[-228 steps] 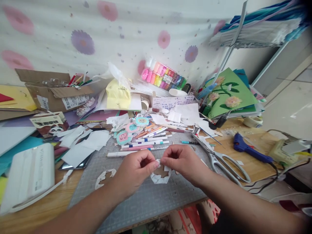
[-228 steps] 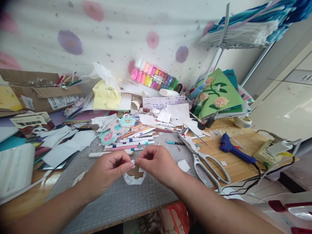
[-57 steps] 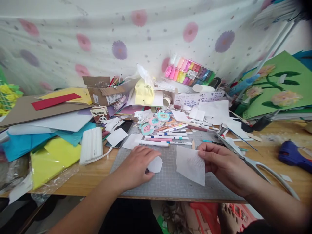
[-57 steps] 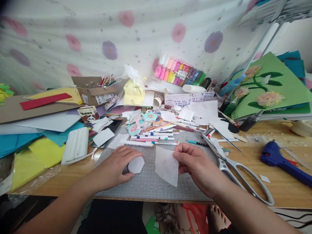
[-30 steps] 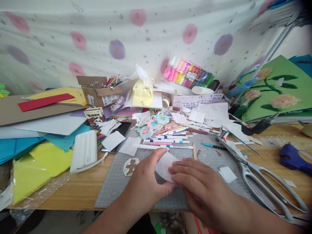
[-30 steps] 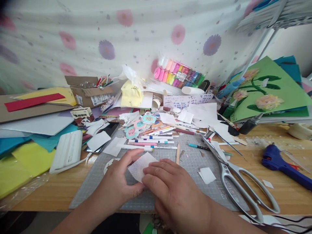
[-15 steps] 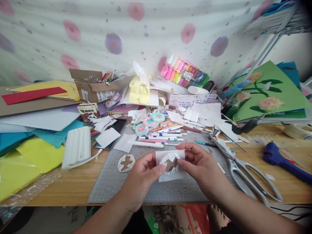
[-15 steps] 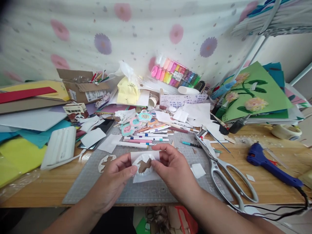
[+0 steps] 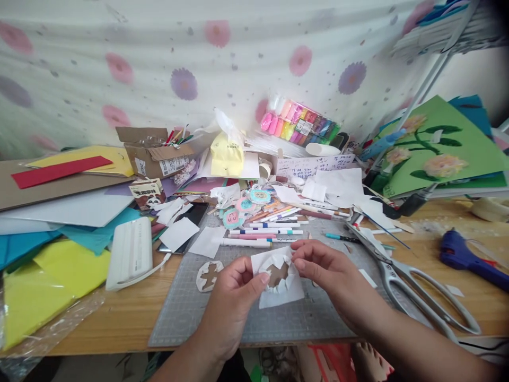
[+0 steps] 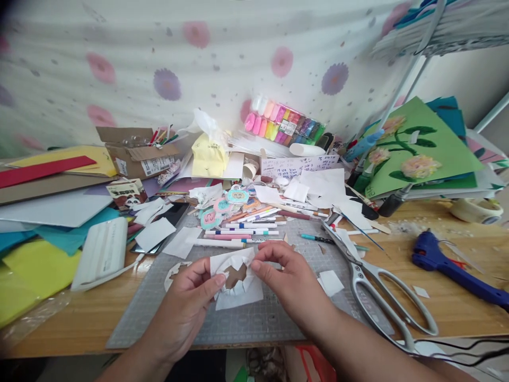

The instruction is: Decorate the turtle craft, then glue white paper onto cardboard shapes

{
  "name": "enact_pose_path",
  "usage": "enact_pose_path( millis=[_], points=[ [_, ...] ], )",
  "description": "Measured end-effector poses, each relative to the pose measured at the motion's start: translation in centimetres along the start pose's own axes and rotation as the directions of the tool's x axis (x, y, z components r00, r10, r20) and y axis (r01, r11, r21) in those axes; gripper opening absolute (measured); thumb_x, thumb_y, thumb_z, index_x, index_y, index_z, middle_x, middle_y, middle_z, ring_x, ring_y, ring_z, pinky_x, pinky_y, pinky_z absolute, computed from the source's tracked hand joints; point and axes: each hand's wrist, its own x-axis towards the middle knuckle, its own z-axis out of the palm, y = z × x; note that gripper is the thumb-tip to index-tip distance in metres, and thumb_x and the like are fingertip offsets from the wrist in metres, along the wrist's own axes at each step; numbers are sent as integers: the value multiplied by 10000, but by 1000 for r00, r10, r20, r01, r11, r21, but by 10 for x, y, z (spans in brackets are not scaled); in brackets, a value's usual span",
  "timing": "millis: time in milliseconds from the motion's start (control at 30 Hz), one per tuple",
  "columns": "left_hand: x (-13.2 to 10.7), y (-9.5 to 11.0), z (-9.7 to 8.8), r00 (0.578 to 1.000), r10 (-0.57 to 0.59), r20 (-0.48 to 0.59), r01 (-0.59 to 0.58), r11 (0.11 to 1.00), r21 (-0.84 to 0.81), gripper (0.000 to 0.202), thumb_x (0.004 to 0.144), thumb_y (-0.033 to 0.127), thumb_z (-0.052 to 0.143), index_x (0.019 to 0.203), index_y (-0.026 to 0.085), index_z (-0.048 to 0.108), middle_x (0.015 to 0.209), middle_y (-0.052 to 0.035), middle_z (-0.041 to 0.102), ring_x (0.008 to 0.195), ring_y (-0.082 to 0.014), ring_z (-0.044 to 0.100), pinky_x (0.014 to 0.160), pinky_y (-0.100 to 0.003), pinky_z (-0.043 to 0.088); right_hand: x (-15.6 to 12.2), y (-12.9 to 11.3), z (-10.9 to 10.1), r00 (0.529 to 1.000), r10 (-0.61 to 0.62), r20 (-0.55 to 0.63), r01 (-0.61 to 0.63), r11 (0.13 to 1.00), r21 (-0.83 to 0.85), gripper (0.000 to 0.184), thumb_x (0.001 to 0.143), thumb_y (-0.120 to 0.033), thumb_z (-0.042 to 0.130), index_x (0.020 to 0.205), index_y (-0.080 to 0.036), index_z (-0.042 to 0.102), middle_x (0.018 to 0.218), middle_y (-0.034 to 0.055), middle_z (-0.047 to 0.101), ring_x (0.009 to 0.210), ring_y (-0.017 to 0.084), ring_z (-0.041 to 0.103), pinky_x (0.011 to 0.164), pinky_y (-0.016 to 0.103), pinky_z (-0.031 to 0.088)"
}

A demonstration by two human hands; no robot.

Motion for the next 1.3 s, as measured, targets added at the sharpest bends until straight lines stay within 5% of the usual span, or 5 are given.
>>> enact_pose_path(
  millis=[200, 367, 700, 1133, 1300],
  points=[
    [-2, -4, 2, 1000, 20, 4, -20, 1000, -12, 164, 757, 287, 660, 717, 166, 557, 671, 18, 565, 649, -108, 490, 651, -248, 401, -3, -4, 6, 976, 196, 89, -214, 927, 308, 253, 623, -369, 734, 618, -180, 566, 875, 12, 611, 699, 135, 517, 614, 242, 390],
    [-2, -6, 7, 1000, -1, -7, 1, 998, -56, 133, 757, 263, 670, 756, 161, 584, 680, 17, 600, 669, -105, 530, 638, -223, 401, -5, -2, 6, 956, 251, 152, -291, 879, 377, 242, 654, -375, 723, 648, -185, 575, 636, -27, 563, 595, 122, 490, 575, 253, 373],
    [-3, 1, 18, 987, -140, 73, 157, 926, -343, 196, 856, 294, 538, 900, 154, 669, 796, -61, 702, 737, -147, 635, 646, -239, 476, -4, 5, 6, 984, 178, 13, -170, 914, 369, 224, 661, -346, 734, 635, -180, 585, 577, -43, 546, 534, 96, 425, 525, 235, 298],
    [1, -6, 30, 989, -75, -129, 12, 903, -429, 163, 828, 276, 582, 885, 145, 659, 876, -75, 713, 844, -179, 655, 740, -271, 499, -2, 15, 12, 985, 168, 26, -164, 896, 413, 269, 656, -404, 728, 640, -179, 582, 611, -13, 604, 577, 128, 493, 583, 266, 380],
    [-1, -6, 29, 996, -47, -71, 13, 905, -426, 177, 834, 260, 572, 901, 133, 675, 903, -86, 707, 856, -177, 645, 708, -251, 492, -1, 20, 14, 991, 134, -16, -118, 919, 375, 288, 643, -422, 735, 647, -174, 589, 620, -6, 612, 595, 136, 502, 594, 277, 387]
  ],
)
